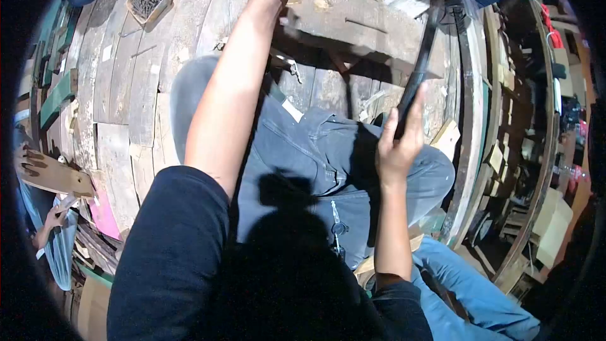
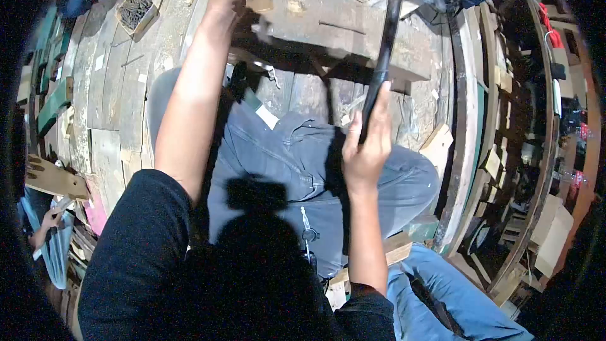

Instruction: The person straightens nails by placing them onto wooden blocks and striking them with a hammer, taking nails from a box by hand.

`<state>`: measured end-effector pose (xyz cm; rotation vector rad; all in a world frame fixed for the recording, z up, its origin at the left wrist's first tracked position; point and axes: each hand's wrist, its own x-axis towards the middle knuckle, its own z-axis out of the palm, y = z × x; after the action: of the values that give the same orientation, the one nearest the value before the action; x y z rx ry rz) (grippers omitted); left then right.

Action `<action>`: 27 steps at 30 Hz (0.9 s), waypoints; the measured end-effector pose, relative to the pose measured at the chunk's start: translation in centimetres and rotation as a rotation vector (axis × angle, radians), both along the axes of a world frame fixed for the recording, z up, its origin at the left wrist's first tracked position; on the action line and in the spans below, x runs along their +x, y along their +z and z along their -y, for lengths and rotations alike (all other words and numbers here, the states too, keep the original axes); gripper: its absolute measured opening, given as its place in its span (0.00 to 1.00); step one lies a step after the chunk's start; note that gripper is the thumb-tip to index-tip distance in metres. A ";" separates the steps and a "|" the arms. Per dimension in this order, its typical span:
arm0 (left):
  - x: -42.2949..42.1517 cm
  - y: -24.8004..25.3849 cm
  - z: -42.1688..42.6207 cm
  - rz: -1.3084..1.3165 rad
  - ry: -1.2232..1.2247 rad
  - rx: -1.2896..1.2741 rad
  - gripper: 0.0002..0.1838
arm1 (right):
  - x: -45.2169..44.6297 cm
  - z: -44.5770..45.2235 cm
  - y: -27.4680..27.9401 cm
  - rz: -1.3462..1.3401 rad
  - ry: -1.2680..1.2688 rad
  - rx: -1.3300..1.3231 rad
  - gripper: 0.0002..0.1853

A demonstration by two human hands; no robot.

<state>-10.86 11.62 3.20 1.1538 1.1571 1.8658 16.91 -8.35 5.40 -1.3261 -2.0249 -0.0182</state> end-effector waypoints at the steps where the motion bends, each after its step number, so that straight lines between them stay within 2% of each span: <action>1: 0.0 0.1 0.0 0.054 0.004 0.002 0.09 | -0.1 0.0 -0.5 -0.014 -0.003 -0.107 0.35; 3: 0.0 0.0 -0.1 0.056 0.013 0.014 0.09 | 0.0 0.4 -1.7 0.055 -0.052 -0.381 0.38; 4: 0.1 -0.1 -0.2 0.054 0.019 0.019 0.09 | 0.0 0.6 -1.5 0.005 -0.154 -0.760 0.38; 6: 0.4 -0.7 -0.6 0.095 0.014 0.010 0.08 | 0.1 0.7 -2.6 -0.015 -0.052 -0.404 0.36; 9: 0.6 -1.7 -1.0 0.077 -0.024 -0.007 0.08 | 1.1 0.5 -2.4 -0.117 -0.143 -0.669 0.37; 13: 1.3 -2.6 -0.3 -0.132 -0.177 -0.080 0.11 | 1.7 0.1 -3.9 -0.107 -0.088 -0.528 0.35; 16: 3.0 -2.6 0.3 -0.411 -0.232 -0.044 0.11 | 1.8 -0.4 -5.5 -0.225 -0.089 -0.478 0.34; 17: 3.3 -3.4 0.0 -0.482 -0.220 -0.023 0.13 | 2.4 -0.7 -6.6 -0.151 -0.066 -0.359 0.33; 18: 3.9 -3.4 0.4 -0.610 -0.211 -0.060 0.13 | 1.5 -0.5 -4.1 -0.724 -0.219 -0.946 0.34; 20: 5.2 -4.2 0.9 -0.894 -0.152 -0.164 0.15 | 2.1 -0.6 -5.3 -1.025 -0.162 -0.930 0.35; 22: 6.4 -6.1 0.8 -1.068 -0.140 -0.132 0.18 | 3.0 -1.0 -5.9 -1.132 -0.150 -0.997 0.33; 24: 7.8 -8.1 0.8 -1.071 -0.166 -0.208 0.17 | 3.1 -1.1 -5.7 -1.215 -0.141 -1.036 0.32; 27: 8.9 -9.3 1.8 -1.291 -0.021 -0.113 0.17 | 2.8 -1.1 -5.3 -1.232 -0.174 -1.037 0.34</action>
<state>-1.96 9.82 -6.05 2.3703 1.7964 0.8547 19.69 -7.23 0.14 -1.4478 -0.7686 1.5250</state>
